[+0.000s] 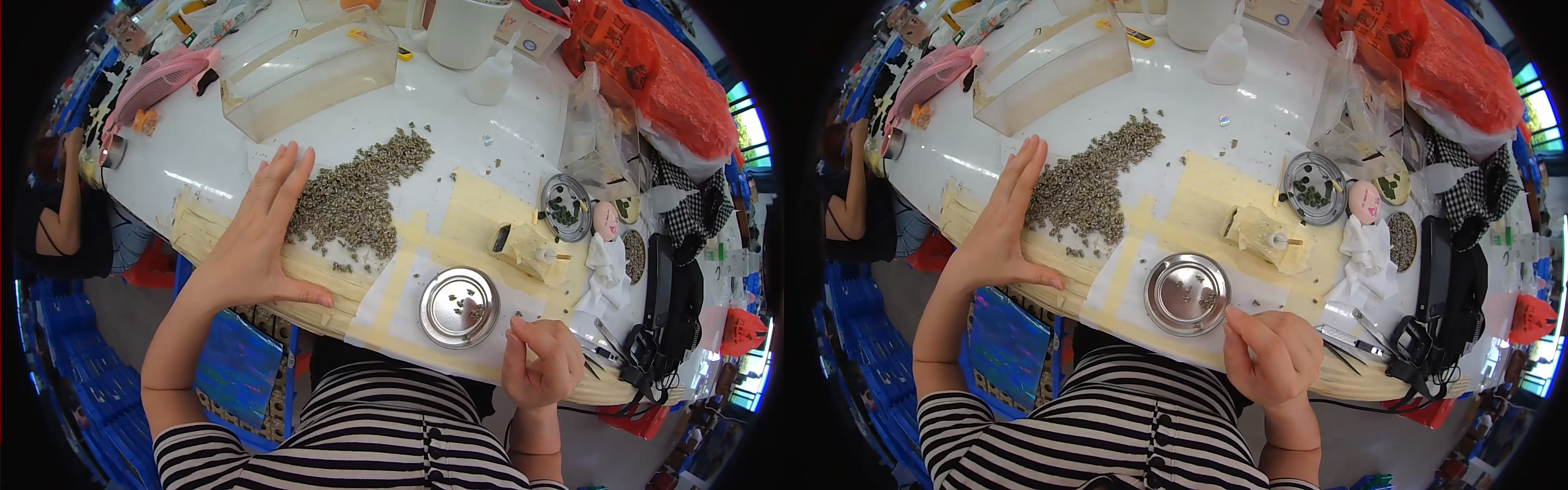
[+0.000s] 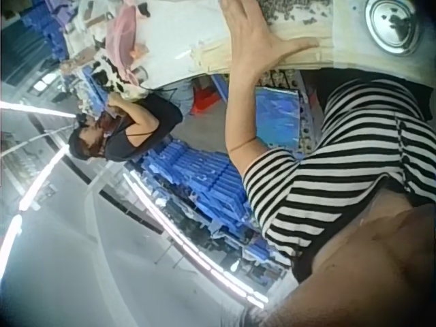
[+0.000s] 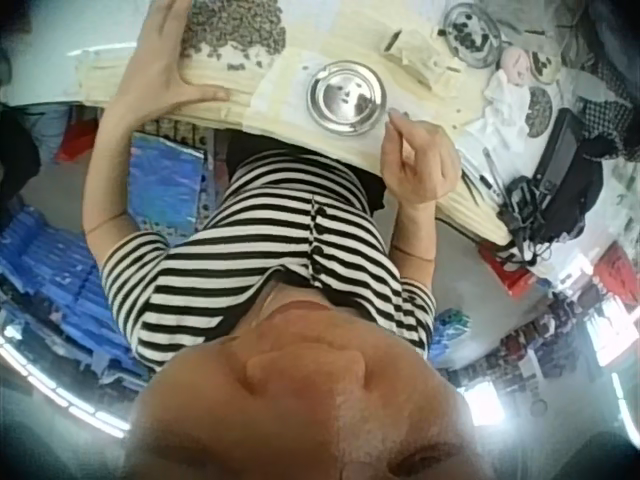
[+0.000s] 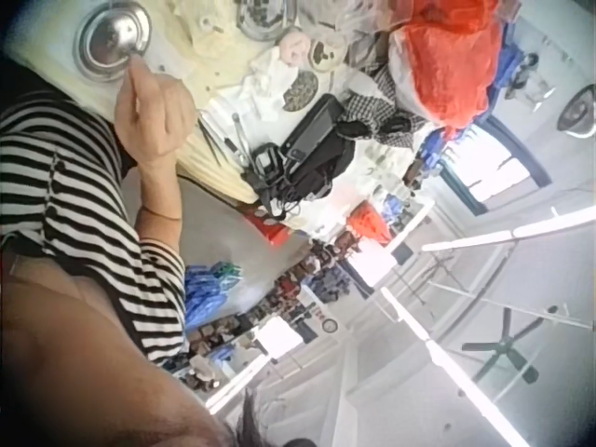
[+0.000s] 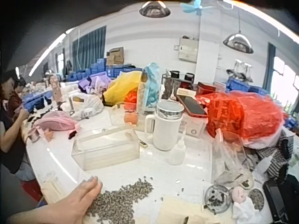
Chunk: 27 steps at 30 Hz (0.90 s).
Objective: The person assembles small electronic components by hand, inserting tiny pins into a circular connector and then pouring additional small parts from a plastic container onto the workspace.
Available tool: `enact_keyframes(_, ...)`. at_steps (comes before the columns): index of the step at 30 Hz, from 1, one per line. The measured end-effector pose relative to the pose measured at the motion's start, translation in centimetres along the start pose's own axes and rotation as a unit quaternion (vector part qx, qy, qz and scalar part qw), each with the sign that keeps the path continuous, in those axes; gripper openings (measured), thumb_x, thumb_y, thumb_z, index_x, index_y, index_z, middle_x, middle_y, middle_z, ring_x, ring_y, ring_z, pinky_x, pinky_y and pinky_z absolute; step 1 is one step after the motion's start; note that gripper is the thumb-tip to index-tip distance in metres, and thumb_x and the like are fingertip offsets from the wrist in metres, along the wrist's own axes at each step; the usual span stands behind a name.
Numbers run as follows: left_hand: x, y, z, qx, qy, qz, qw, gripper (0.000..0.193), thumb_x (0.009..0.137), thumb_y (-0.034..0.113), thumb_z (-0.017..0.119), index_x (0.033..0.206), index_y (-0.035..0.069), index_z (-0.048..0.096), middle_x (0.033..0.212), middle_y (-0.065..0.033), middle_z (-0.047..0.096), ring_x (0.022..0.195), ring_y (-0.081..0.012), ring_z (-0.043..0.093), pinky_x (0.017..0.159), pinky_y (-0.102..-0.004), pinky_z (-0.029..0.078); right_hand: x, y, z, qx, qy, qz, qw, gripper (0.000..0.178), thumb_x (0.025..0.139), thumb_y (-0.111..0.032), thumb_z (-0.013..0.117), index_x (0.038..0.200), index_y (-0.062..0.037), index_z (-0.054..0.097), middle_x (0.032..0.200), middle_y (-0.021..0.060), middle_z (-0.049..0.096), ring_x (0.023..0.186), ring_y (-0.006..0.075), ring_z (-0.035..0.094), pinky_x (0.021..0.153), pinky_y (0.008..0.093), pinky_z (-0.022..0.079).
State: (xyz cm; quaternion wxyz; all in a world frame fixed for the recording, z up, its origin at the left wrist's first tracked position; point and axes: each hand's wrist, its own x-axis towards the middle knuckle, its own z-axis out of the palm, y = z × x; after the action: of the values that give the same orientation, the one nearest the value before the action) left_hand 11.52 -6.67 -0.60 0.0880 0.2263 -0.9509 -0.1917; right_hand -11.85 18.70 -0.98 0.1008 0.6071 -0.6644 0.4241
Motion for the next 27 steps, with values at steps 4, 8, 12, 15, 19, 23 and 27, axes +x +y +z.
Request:
enact_keyframes(4, 2.2, 0.7, 0.7, -0.057, 0.004, 0.058, 0.997, 0.127, 0.06, 0.058, 0.085, 0.155, 0.006, 0.019, 0.154, -0.0264, 0.024, 0.145, -0.0428, 0.023, 0.12, -0.0521, 0.017, 0.0, 0.1, 0.1, -0.006, 0.009, 0.01, 1.0, 0.024, 0.072, 0.004, 0.074, 0.095, -0.0019, 0.07, 0.064, 0.0051, 0.061, 0.053, 0.0189, 0.058, 0.05, 0.0269, 0.045)
enact_keyframes(8, 4.2, 0.7, 1.6, -0.079, 0.034, 0.087, 0.992, 0.111, 0.068, 0.051, 0.083, 0.154, 0.008, 0.026, 0.152, -0.0244, 0.029, 0.143, -0.0415, 0.027, 0.119, -0.0512, 0.021, 0.1, 0.1, 0.0, -0.008, 0.005, 0.015, 1.0, 0.024, 0.073, 0.005, 0.074, 0.095, -0.002, 0.07, 0.064, 0.0056, 0.061, 0.052, 0.019, 0.057, 0.049, 0.0269, 0.045)
enact_keyframes(12, 6.7, 0.9, 2.8, -0.093, 0.079, 0.114, 0.986, 0.092, 0.077, 0.042, 0.08, 0.149, 0.008, 0.036, 0.148, -0.0203, 0.038, 0.139, -0.038, 0.035, 0.117, -0.0483, 0.026, 0.0, 0.2, 0.1, -0.01, 0.005, 0.011, 1.0, 0.024, 0.072, 0.005, 0.074, 0.095, -0.0019, 0.07, 0.064, 0.0058, 0.061, 0.052, 0.019, 0.057, 0.049, 0.0267, 0.045)
enact_keyframes(15, 8.1, 1.4, 2.9, -0.129, 0.119, 0.12, 0.977, 0.071, 0.083, 0.029, 0.077, 0.141, 0.004, 0.046, 0.143, -0.0176, 0.045, 0.135, -0.0356, 0.042, 0.111, -0.0425, 0.034, 0.0, 0.2, 0.2, -0.006, 0.008, 0.011, 1.0, 0.025, 0.072, 0.005, 0.073, 0.096, -0.002, 0.07, 0.064, 0.0057, 0.061, 0.052, 0.0189, 0.057, 0.049, 0.0267, 0.044)
enact_keyframes(19, 8.5, 1.1, 0.9, -0.174, 0.157, 0.126, 0.964, 0.039, 0.087, 0.018, 0.072, 0.12, 0.001, 0.061, 0.121, -0.0153, 0.061, 0.119, -0.0296, 0.055, 0.103, -0.0374, 0.041, -0.2, 0.4, 0.1, -0.008, 0.016, 0.011, 1.0, 0.025, 0.072, 0.005, 0.073, 0.096, -0.0023, 0.07, 0.063, 0.0052, 0.06, 0.052, 0.0185, 0.056, 0.049, 0.0267, 0.043)
enact_keyframes(23, 6.1, 0.8, -1.9, -0.179, 0.113, 0.09, 0.973, 0.019, 0.082, 0.007, 0.074, 0.098, 0.001, 0.064, 0.091, -0.0064, 0.062, 0.09, -0.0181, 0.06, 0.081, -0.0292, 0.047, -0.4, 0.5, 0.0, -0.009, 0.018, 0.014, 1.0, 0.025, 0.072, 0.005, 0.073, 0.096, -0.0025, 0.07, 0.063, 0.0046, 0.06, 0.052, 0.0181, 0.055, 0.048, 0.0267, 0.043)
enact_keyframes(27, 2.9, 0.8, -4.9, -0.176, -0.097, -0.08, 0.976, 0.019, 0.077, 0.003, 0.077, 0.091, 0.002, 0.063, 0.083, -0.0035, 0.059, 0.075, -0.0131, 0.058, 0.062, -0.0258, 0.046, -0.2, 0.3, 0.0, -0.008, 0.014, 0.008, 1.0, 0.025, 0.072, 0.005, 0.074, 0.096, -0.0027, 0.07, 0.063, 0.0045, 0.061, 0.052, 0.0182, 0.056, 0.049, 0.0266, 0.043)
